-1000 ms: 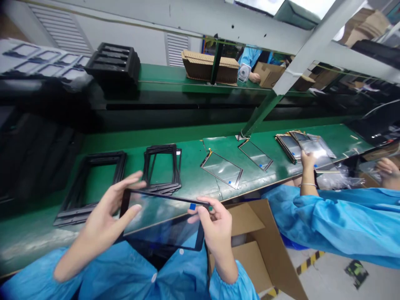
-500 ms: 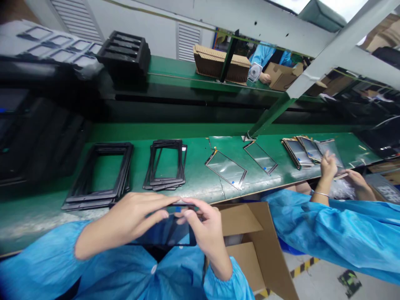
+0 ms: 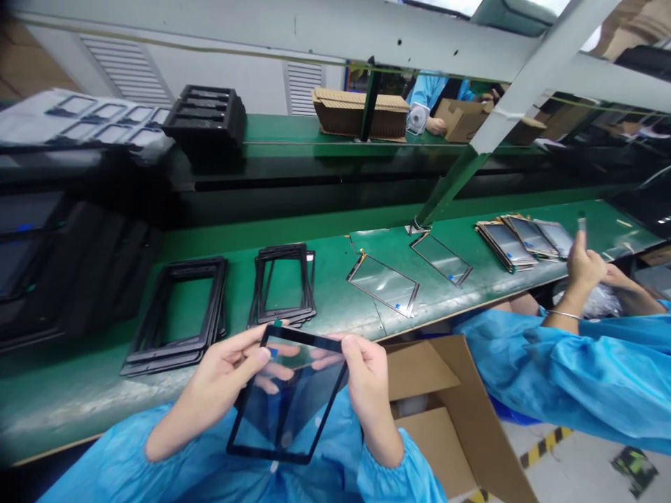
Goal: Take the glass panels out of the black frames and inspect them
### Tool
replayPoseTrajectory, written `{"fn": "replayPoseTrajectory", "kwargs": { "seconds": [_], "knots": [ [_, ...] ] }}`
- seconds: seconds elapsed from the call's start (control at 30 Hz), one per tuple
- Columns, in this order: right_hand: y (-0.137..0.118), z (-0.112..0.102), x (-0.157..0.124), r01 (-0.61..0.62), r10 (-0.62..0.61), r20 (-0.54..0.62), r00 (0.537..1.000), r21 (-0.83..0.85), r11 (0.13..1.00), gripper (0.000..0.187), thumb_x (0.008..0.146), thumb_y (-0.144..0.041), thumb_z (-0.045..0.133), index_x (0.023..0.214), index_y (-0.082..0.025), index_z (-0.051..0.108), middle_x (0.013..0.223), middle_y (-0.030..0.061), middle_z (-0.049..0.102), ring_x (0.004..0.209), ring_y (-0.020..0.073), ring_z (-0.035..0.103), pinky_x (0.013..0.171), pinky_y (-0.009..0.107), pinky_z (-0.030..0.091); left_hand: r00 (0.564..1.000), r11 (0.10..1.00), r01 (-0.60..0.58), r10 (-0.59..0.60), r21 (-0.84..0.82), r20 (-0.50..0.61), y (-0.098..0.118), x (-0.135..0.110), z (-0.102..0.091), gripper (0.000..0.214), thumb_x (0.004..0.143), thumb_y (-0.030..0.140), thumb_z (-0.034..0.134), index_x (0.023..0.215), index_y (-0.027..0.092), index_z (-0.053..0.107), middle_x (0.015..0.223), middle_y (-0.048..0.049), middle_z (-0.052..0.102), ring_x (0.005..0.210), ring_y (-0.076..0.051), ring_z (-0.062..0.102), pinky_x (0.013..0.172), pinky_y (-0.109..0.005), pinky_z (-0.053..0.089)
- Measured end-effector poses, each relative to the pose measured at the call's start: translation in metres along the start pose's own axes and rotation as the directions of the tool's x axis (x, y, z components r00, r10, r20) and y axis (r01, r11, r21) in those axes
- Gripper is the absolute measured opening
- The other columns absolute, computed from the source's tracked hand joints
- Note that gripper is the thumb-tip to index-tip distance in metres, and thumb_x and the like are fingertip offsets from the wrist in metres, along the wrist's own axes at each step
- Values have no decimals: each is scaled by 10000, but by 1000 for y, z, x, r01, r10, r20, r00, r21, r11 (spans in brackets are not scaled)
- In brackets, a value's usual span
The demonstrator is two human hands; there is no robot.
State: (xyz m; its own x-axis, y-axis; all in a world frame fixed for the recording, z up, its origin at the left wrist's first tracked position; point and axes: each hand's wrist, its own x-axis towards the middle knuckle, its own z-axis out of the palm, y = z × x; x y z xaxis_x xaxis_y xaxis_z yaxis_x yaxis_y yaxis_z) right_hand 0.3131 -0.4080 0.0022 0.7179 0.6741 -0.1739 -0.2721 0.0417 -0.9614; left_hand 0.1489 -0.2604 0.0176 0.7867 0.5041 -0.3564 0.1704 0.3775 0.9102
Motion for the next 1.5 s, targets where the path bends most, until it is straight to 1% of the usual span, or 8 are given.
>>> {"fn": "replayPoseTrajectory", "kwargs": {
  "seconds": [0.27, 0.43, 0.6, 0.8, 1.17, 1.33, 1.43, 1.5],
  "knots": [
    [-13, 5, -4, 97, -90, 48, 995, -157, 983, 450, 995, -614, 633, 900, -222, 831, 711, 58, 827, 563, 263, 790, 582, 359, 660, 987, 956, -158, 163, 249, -1, 8, 0, -4, 536, 1001, 454, 686, 1473, 201, 656, 1298, -171, 788, 1094, -333, 800, 874, -407, 682],
    [-14, 18, 1, 197, -98, 328, 939, -286, 938, 164, 929, -413, 765, 918, -288, 871, 792, 0, 850, 685, 229, 815, 700, 326, 664, 935, 690, -332, 151, 643, 322, 36, 1, -7, 610, 926, 328, 745, 1522, 359, 619, 1205, -51, 829, 988, -288, 809, 861, -344, 638],
    [-9, -23, 15, 282, -324, -90, 942, -310, 908, 274, 991, -426, 681, 1140, -265, 844, 1172, 77, 835, 1084, 261, 789, 979, 398, 630, 993, 938, -38, -1, 344, 115, 30, 0, -16, 501, 1017, 417, 633, 1477, 231, 566, 1164, -138, 822, 773, -238, 817, 582, -259, 601],
    [9, -47, 7, 43, -42, 25, 999, -22, 999, 454, 1006, -592, 630, 1265, -243, 762, 991, 118, 857, 788, 284, 835, 703, 373, 668, 989, 993, -78, 89, 94, -121, 17, -2, -25, 564, 942, 491, 763, 1369, 196, 543, 1144, -182, 818, 699, -240, 809, 515, -265, 608],
    [16, -25, 1, 22, -12, -225, 974, 44, 999, 461, 786, -505, 908, 1053, -176, 727, 719, 77, 822, 524, 236, 773, 548, 288, 625, 970, 961, -239, 228, -139, -89, 3, -5, -34, 743, 874, 521, 852, 1497, 282, 526, 1195, -171, 823, 844, -303, 840, 630, -305, 647],
    [33, 16, 38, 110, -84, -119, 989, 236, 966, 476, 875, -498, 842, 1255, -263, 677, 960, 67, 855, 794, 257, 836, 726, 369, 674, 865, 849, -480, 414, -224, -284, 3, -6, -30, 437, 881, 480, 855, 1263, 285, 771, 1215, -133, 829, 1015, -347, 828, 840, -398, 675],
    [40, 42, 59, 181, -192, 45, 980, 179, 967, 512, 982, -518, 707, 1444, -320, 611, 1344, 119, 770, 1251, 325, 734, 1029, 545, 604, 613, 729, -612, 682, 307, -399, 45, -12, -68, 230, 971, 389, 763, 1160, 284, 840, 1106, -72, 860, 943, -291, 842, 896, -388, 664],
    [48, 45, 69, 255, -259, 64, 964, 70, 965, 518, 1009, -485, 669, 1494, -320, 594, 1502, 127, 670, 1393, 347, 632, 1159, 610, 499, 488, 470, -449, 841, 760, -232, 93, -14, -115, 275, 990, 324, 721, 1243, 304, 827, 1196, -39, 841, 1081, -281, 811, 1023, -383, 611]
  ]
}}
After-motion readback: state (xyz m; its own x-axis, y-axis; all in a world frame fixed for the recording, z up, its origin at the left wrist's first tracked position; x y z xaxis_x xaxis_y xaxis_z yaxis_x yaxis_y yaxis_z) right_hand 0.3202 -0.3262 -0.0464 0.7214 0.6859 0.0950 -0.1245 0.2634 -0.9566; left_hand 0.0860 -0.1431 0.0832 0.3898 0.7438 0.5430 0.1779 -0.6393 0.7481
